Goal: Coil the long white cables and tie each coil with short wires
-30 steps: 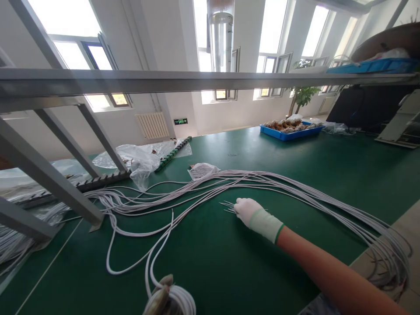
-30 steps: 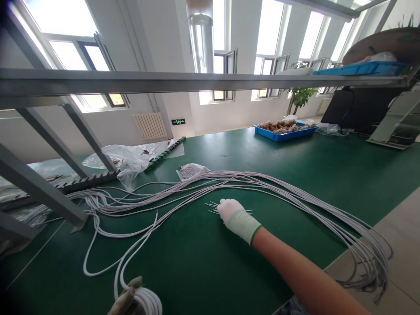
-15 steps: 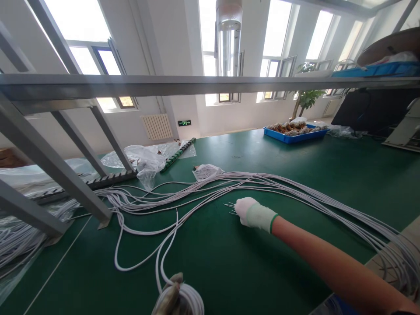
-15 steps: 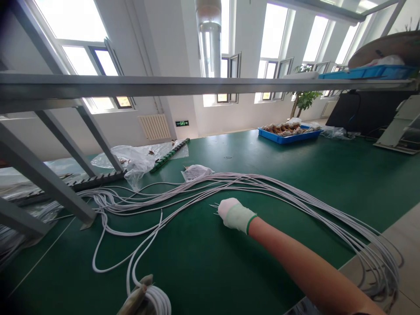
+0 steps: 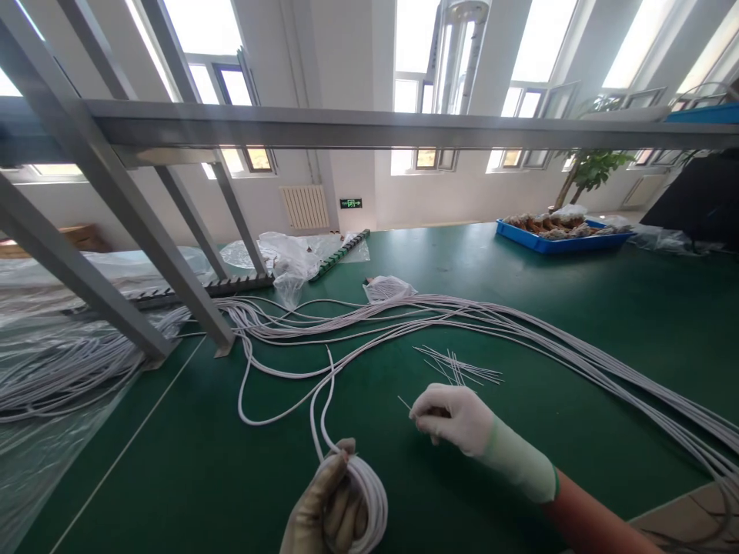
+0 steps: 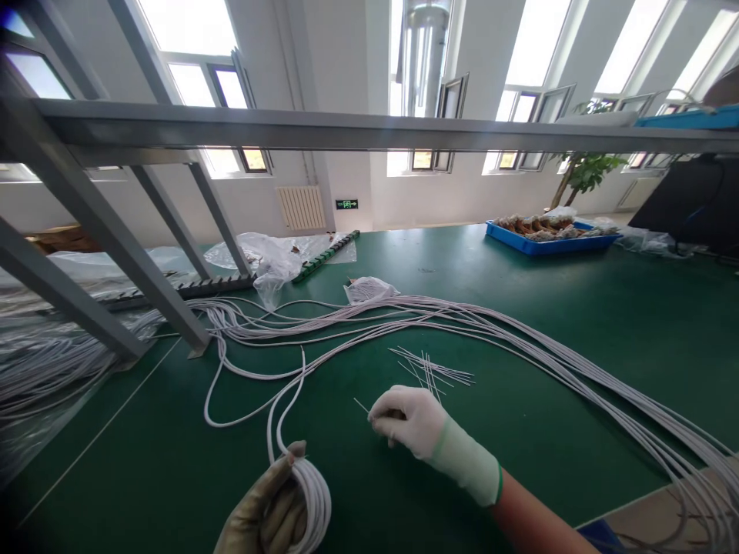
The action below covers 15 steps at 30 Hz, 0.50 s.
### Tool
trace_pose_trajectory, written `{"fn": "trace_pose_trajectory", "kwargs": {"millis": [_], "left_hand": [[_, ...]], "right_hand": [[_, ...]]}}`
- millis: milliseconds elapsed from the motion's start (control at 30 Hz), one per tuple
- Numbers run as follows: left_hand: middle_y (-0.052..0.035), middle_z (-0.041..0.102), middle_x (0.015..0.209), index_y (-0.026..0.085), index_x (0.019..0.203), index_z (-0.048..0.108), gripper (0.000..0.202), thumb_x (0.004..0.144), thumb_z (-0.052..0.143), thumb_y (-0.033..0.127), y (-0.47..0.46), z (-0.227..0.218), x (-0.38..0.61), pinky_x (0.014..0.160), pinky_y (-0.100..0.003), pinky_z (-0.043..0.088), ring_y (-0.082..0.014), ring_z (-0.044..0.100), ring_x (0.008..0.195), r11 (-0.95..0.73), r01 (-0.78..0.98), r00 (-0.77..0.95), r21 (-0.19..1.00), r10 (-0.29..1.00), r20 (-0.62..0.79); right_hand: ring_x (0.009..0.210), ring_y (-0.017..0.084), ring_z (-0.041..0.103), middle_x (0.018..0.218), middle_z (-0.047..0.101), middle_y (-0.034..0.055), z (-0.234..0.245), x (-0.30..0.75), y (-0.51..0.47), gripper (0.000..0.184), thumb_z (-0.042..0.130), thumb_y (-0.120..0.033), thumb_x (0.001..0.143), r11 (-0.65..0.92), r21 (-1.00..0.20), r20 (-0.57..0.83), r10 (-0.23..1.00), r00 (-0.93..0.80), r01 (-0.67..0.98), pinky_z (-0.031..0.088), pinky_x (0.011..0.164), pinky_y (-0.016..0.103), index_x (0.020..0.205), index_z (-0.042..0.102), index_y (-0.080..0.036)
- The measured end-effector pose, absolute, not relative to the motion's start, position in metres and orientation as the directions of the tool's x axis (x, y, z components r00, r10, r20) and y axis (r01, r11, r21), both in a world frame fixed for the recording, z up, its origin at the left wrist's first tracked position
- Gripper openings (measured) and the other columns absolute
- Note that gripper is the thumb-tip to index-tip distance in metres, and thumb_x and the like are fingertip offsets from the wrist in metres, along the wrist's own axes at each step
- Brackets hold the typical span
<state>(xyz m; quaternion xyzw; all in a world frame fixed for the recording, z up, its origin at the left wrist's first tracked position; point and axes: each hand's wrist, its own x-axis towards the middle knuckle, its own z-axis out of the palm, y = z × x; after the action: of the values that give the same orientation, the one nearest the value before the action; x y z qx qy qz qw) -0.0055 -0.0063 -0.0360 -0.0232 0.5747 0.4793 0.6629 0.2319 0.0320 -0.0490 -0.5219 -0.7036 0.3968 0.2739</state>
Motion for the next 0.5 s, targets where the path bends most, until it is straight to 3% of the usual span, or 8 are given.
{"fn": "trace_pose_trajectory", "kwargs": {"millis": [133, 233, 433, 500], "left_hand": [[-0.0097, 0.081, 0.082, 0.01, 0.107, 0.071, 0.014, 0.093, 0.071, 0.015, -0.009, -0.021, -0.001, 0.049, -0.023, 0.057, -0.018, 0.077, 0.065, 0.536, -0.682, -0.122, 0.498, 0.587, -0.8], [-0.0111, 0.081, 0.082, 0.008, 0.112, 0.07, 0.021, 0.092, 0.072, 0.016, -0.011, -0.026, -0.003, 0.047, -0.023, 0.054, -0.0166, 0.074, 0.059, 0.539, -0.676, -0.1, 0.503, 0.609, -0.787], [-0.0177, 0.079, 0.114, 0.01, 0.128, 0.067, 0.037, 0.093, 0.071, 0.024, -0.01, -0.046, -0.012, 0.07, -0.034, 0.065, -0.0273, 0.079, 0.094, 0.588, -0.645, -0.028, 0.488, 0.619, -0.785], [-0.017, 0.079, 0.111, 0.011, 0.128, 0.067, 0.037, 0.093, 0.071, 0.024, -0.01, -0.048, -0.013, 0.069, -0.034, 0.064, -0.0274, 0.079, 0.093, 0.597, -0.649, -0.012, 0.472, 0.612, -0.791]], "right_hand": [[0.063, 0.016, 0.069, 0.09, 0.072, 0.0029, -0.048, 0.221, 0.032, 0.032, 0.058, -0.047, 0.104, 0.224, -0.868, 0.104, 0.954, -0.28, 0.442, 0.064, 0.063, 0.033, 0.102, 0.072, -0.019], [0.062, 0.018, 0.068, 0.081, 0.07, 0.001, -0.046, 0.228, 0.049, 0.036, 0.06, -0.055, 0.101, 0.181, -0.908, 0.138, 0.981, -0.137, 0.379, 0.065, 0.065, 0.036, 0.1, 0.068, -0.02], [0.079, 0.024, 0.068, 0.091, 0.069, 0.006, -0.043, 0.263, 0.096, 0.047, 0.068, -0.066, 0.09, 0.116, -0.92, 0.175, 0.976, 0.127, 0.374, 0.063, 0.079, 0.045, 0.094, 0.069, -0.019], [0.093, 0.027, 0.067, 0.104, 0.069, 0.0094, -0.042, 0.271, 0.102, 0.048, 0.073, -0.067, 0.085, 0.125, -0.923, 0.205, 0.96, 0.19, 0.364, 0.061, 0.085, 0.046, 0.094, 0.073, -0.019]]}}
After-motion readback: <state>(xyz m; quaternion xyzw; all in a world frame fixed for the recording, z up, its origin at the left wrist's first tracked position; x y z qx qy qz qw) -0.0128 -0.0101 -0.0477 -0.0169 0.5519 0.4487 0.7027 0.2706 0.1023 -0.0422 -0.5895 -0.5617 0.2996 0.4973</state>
